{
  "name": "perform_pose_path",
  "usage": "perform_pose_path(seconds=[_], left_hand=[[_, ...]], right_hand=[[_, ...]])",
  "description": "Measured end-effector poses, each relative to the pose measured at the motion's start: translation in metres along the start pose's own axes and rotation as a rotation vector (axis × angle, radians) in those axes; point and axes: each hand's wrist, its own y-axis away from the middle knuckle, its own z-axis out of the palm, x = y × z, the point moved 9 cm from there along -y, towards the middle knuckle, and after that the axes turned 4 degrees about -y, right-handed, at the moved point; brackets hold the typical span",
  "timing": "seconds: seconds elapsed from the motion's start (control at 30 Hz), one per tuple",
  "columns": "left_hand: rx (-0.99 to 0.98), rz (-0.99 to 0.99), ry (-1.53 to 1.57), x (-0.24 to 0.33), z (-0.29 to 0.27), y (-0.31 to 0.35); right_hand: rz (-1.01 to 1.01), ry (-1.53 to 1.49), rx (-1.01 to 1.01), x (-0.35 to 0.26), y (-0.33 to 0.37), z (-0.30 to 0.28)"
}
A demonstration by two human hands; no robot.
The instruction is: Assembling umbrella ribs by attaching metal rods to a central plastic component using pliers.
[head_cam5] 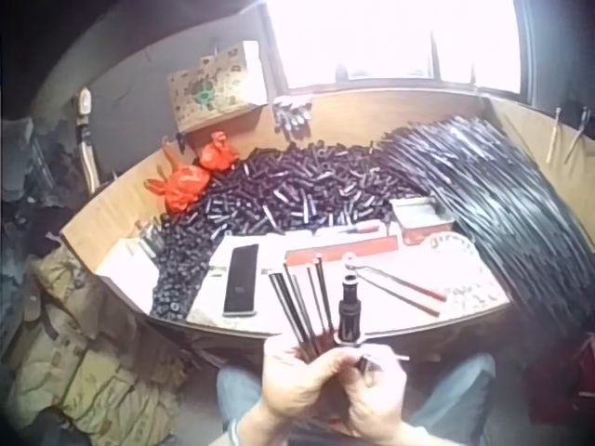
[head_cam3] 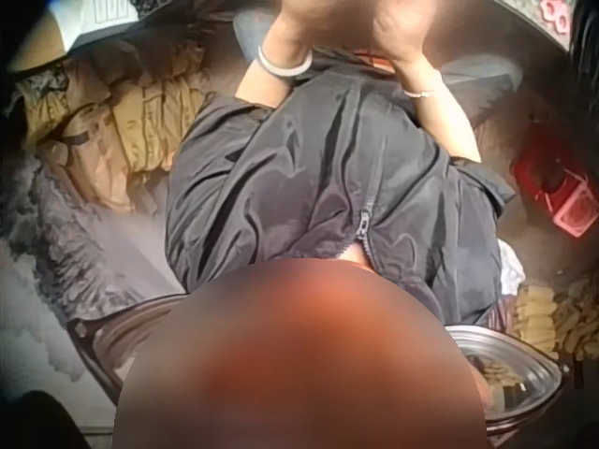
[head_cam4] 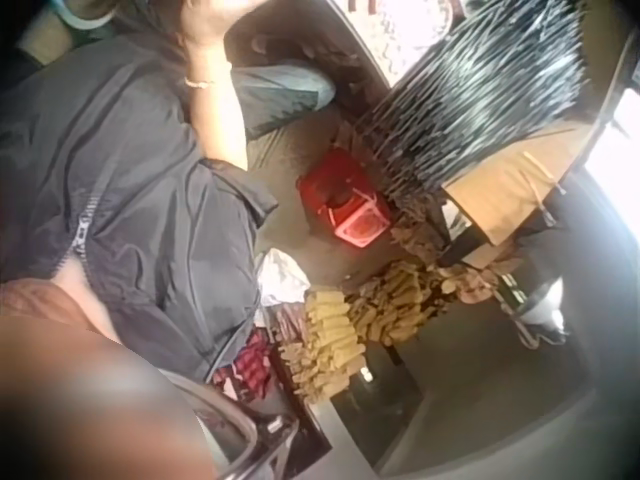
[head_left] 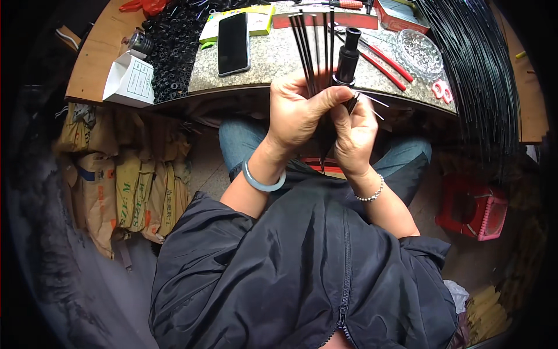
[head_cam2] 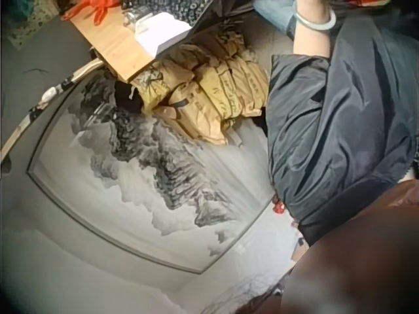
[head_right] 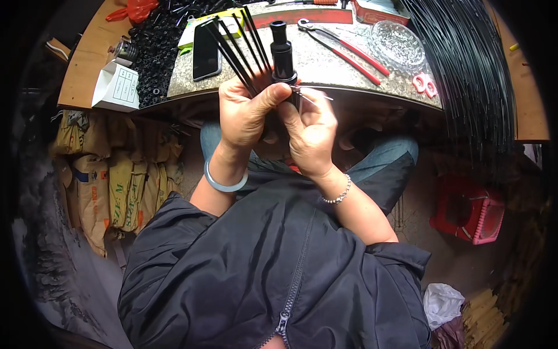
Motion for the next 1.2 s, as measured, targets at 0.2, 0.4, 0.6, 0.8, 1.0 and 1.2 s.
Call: perform_pose_path(seconds=[0.2, 0.4, 0.6, 0.8, 1.0, 1.2], left_hand=[[-0.048, -0.054, 0.135, -0.017, -0.006, 0.0], [0.024, 0.013, 0.052, -0.013, -0.009, 0.0], [0.012, 0.032, 0.088, -0.005, -0.003, 0.0], [-0.05, -0.004, 0.0, -0.001, 0.002, -0.004], [0.177, 0.141, -0.103, 0.004, -0.008, -0.002], [0.088, 0.115, -0.07, -0.004, -0.008, -0.002]], right_hand=[[-0.036, -0.159, -0.055, -0.002, 0.003, -0.007], [-0.017, -0.004, -0.058, -0.005, -0.002, -0.005], [0.31, -0.177, -0.145, 0.019, -0.013, -0.01], [0.227, -0.196, -0.093, 0.014, -0.02, -0.006], [0.138, -0.208, -0.129, 0.007, -0.015, -0.009], [0.306, -0.248, -0.146, 0.017, -0.016, -0.011]])
